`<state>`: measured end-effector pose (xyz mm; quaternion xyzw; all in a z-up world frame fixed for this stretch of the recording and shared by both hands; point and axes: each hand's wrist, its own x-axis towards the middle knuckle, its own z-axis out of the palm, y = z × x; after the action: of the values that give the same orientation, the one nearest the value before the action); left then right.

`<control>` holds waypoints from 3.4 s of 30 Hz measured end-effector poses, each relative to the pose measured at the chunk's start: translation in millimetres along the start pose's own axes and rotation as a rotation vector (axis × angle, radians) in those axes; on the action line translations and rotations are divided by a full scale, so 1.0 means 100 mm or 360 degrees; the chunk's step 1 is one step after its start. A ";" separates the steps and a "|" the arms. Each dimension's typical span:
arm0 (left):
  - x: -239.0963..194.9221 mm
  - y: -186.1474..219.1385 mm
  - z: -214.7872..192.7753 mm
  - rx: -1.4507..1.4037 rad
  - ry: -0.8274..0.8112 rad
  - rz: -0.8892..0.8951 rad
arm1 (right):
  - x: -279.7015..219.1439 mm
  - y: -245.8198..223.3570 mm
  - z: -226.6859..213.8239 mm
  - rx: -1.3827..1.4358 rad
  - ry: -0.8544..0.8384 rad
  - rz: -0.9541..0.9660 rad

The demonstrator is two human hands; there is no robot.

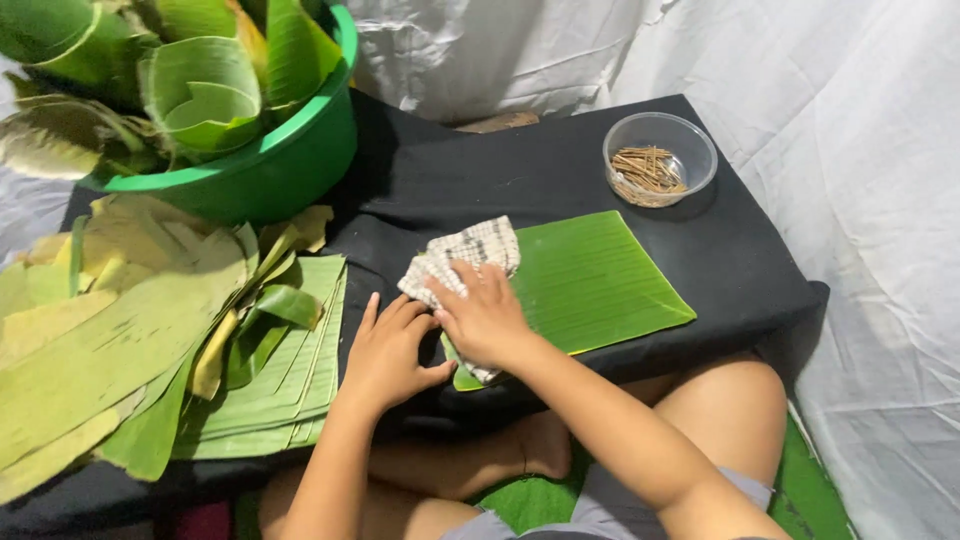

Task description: Cleaning banana leaves with a cloth and folding them into cones, then securing the shape with small wooden sticks.

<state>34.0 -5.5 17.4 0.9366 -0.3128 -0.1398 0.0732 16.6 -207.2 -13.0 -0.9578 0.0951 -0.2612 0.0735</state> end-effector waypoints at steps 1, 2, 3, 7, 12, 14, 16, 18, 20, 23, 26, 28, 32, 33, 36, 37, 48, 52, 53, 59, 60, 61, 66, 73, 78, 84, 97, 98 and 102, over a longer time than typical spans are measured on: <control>0.02 -0.02 0.03 -0.0001 -0.0009 0.0012 | 0.01 0.02 0.06 -0.0008 -0.0005 0.0012; 0.04 -0.05 0.07 0.0009 -0.0028 0.0012 | 0.02 0.03 0.13 -0.0025 -0.0038 0.0032; 0.04 -0.07 0.12 0.0012 -0.0044 0.0006 | 0.02 0.04 0.19 -0.0044 -0.0074 0.0043; 0.10 -0.13 0.22 0.0011 -0.0084 -0.0002 | 0.12 0.36 0.34 -0.0087 -0.0156 0.0067; 0.11 -0.17 0.26 0.0021 -0.0104 -0.0054 | 0.22 1.04 0.31 -0.0154 -0.0272 0.0066; 0.10 -0.14 0.25 0.0027 -0.0121 -0.0065 | 0.20 1.26 0.27 -0.0166 -0.0308 0.0074; 0.11 -0.09 0.18 0.0059 -0.0121 -0.0077 | 0.17 1.40 0.25 -0.0164 -0.0319 0.0089; 0.14 0.05 0.10 0.0103 -0.0121 -0.0104 | 0.15 1.51 0.20 -0.0171 -0.0349 0.0104; 0.12 0.11 0.03 0.0115 -0.0111 -0.0127 | 0.14 1.41 0.20 -0.0177 -0.0361 0.0094; 0.11 0.19 -0.08 0.0154 -0.0131 -0.0158 | 0.02 0.91 0.17 0.0049 -0.0263 -0.0087; 0.12 0.22 -0.08 0.0176 -0.0178 -0.0189 | -0.21 0.26 0.02 0.0355 -0.0118 -0.0440; 0.13 0.24 -0.07 0.0189 -0.0202 -0.0195 | -0.33 0.00 0.00 0.0434 -0.0084 -0.0595; 0.12 0.26 -0.09 0.0191 -0.0188 -0.0261 | -0.43 -0.01 0.17 0.0368 0.0003 -0.0578; 0.12 0.26 -0.10 0.0196 -0.0208 -0.0264 | -0.45 0.04 0.20 0.0377 -0.0038 -0.0550; 0.05 0.38 -0.25 0.0159 -0.0227 -0.0254 | -0.40 0.45 0.20 0.0346 -0.0198 -0.0459; 0.05 0.41 -0.26 0.0153 -0.0233 -0.0241 | -0.39 0.66 0.17 0.0335 -0.0204 -0.0450; -0.16 0.39 -0.06 0.0408 -0.0022 -0.0035 | -0.28 2.79 -0.59 -0.0130 -0.0618 0.0193; -0.34 0.49 0.22 -0.0066 0.0259 0.0218 | -0.22 3.04 -0.59 -0.0216 -0.0231 -0.0011; -0.34 0.50 0.26 -0.0082 0.0436 0.0267 | -0.19 3.02 -0.61 -0.0182 -0.0262 -0.0065; -0.33 0.63 0.12 -0.0218 0.1000 0.0228 | -0.20 2.47 -0.82 0.0229 -0.0807 -0.0439; -0.32 0.67 0.06 -0.0411 0.1045 0.0142 | -0.23 2.40 -0.82 0.0373 -0.0874 -0.0469; -0.29 0.60 0.06 -0.0400 0.1052 0.0138 | -0.21 2.45 -0.76 0.0380 -0.0865 -0.0477; -0.20 0.43 -0.19 -0.1012 0.1300 0.0106 | 0.06 2.38 -1.07 0.1146 -0.0446 0.0040; 0.11 0.28 -0.43 -0.1333 0.1462 -0.0056 | 0.77 2.11 -1.35 0.1665 -0.0159 0.0088; 0.29 0.18 0.01 -0.2063 0.0771 -0.0447 | 0.93 2.28 -0.49 0.0657 -0.0020 0.0161; -0.05 0.66 -0.22 -0.1576 0.0284 -0.0652 | 0.45 1.78 -0.31 0.0932 -0.0178 0.0426; -0.03 0.76 0.23 -0.1230 0.0471 -0.0617 | -0.34 1.37 -0.19 0.2466 -0.0132 0.1407; -0.03 0.74 0.25 -0.1353 0.0497 -0.0589 | -0.43 1.41 -0.13 0.2089 -0.0172 0.1120; -0.09 0.79 0.12 -0.1885 0.0584 -0.0479 | -0.54 1.39 -0.27 0.1189 0.0074 -0.0010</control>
<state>-21.4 -63.2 25.5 0.7798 -0.0300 -0.1351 0.6105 -63.5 -332.9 -42.6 -0.8590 -0.0081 -0.2997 0.4149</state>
